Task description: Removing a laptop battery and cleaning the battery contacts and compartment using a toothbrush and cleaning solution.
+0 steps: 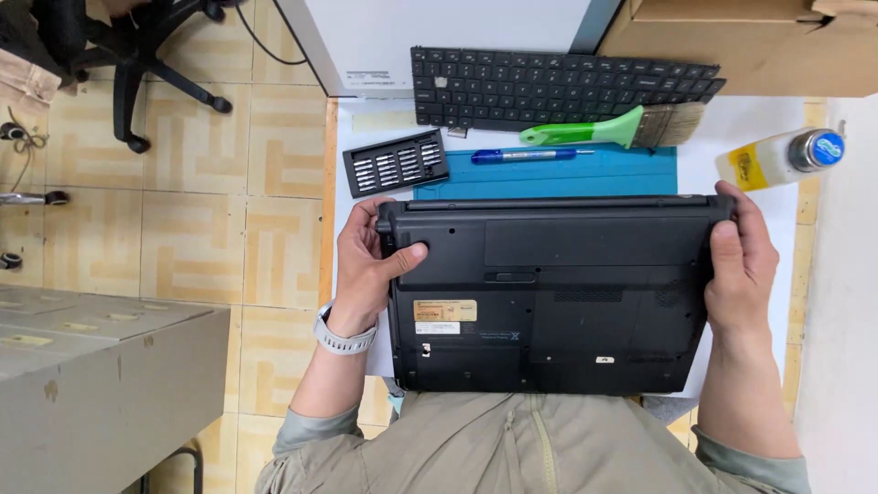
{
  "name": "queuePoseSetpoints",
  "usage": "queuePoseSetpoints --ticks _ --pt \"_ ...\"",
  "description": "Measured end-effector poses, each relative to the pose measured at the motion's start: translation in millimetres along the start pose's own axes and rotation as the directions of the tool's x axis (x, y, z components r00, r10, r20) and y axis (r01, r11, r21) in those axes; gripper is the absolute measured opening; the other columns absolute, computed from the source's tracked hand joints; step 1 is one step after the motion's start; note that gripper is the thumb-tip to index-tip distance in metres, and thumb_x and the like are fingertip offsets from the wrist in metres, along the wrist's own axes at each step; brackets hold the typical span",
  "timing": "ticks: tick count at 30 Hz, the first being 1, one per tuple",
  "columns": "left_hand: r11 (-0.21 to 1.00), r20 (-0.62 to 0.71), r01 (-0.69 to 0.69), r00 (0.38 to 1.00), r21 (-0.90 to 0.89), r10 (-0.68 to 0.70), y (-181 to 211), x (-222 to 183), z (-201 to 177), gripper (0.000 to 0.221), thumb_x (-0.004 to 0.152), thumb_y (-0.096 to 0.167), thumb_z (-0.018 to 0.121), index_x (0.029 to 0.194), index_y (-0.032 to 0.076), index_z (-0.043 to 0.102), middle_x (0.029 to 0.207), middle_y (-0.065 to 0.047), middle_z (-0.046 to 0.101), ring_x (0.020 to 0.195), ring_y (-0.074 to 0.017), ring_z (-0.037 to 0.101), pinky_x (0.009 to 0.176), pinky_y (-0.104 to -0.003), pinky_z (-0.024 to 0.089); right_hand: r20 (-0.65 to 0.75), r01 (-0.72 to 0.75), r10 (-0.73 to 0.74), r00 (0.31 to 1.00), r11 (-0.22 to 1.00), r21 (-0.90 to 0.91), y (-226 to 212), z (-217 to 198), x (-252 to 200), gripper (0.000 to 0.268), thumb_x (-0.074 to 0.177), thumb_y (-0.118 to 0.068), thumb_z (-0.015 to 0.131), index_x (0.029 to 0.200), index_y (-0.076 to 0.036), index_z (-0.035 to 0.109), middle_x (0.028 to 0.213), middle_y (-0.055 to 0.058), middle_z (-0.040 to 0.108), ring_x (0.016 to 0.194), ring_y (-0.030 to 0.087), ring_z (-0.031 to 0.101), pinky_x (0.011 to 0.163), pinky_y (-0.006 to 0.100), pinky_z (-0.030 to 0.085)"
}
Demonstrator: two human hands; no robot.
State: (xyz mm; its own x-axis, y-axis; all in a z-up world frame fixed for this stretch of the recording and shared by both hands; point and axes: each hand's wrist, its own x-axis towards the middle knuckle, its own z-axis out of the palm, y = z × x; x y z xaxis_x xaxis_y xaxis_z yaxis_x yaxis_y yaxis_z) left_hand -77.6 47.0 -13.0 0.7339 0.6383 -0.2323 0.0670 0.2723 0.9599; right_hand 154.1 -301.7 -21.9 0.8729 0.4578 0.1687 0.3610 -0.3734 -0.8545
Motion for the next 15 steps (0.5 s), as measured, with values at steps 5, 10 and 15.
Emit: queuePoseSetpoints --ticks 5,10,15 --pt "1.0 -0.031 0.016 0.999 0.009 -0.015 -1 10 7 0.064 0.068 0.01 0.089 0.123 0.005 0.058 0.111 -0.009 0.07 0.1 -0.0186 0.069 0.089 -0.03 0.06 -0.011 -0.017 0.016 1.0 0.999 -0.042 2 2 4 0.052 0.115 -0.033 0.042 0.148 0.005 0.052 0.145 0.021 0.056 0.133 0.031 0.05 0.114 0.042 0.038" --pt "0.999 -0.015 0.014 1.0 0.053 -0.013 -1 6 2 0.059 0.07 0.013 0.089 0.121 0.008 0.06 0.1 -0.003 0.069 0.088 -0.0125 0.066 0.079 -0.025 0.058 -0.02 -0.023 0.024 1.0 0.999 0.024 2 0 -2 0.06 0.113 -0.04 0.045 0.15 0.008 0.05 0.141 0.02 0.054 0.13 0.028 0.05 0.115 0.038 0.037" --pt "0.988 0.039 -0.144 0.989 0.05 0.142 4 1 -5 0.065 0.076 0.027 0.087 0.129 0.006 0.053 0.108 -0.003 0.062 0.095 -0.0119 0.06 0.084 -0.023 0.054 -0.033 -0.028 0.04 0.999 0.953 0.3 -10 -5 -11 0.067 0.105 -0.034 0.048 0.157 0.008 0.039 0.146 0.019 0.052 0.134 0.026 0.049 0.12 0.034 0.036"
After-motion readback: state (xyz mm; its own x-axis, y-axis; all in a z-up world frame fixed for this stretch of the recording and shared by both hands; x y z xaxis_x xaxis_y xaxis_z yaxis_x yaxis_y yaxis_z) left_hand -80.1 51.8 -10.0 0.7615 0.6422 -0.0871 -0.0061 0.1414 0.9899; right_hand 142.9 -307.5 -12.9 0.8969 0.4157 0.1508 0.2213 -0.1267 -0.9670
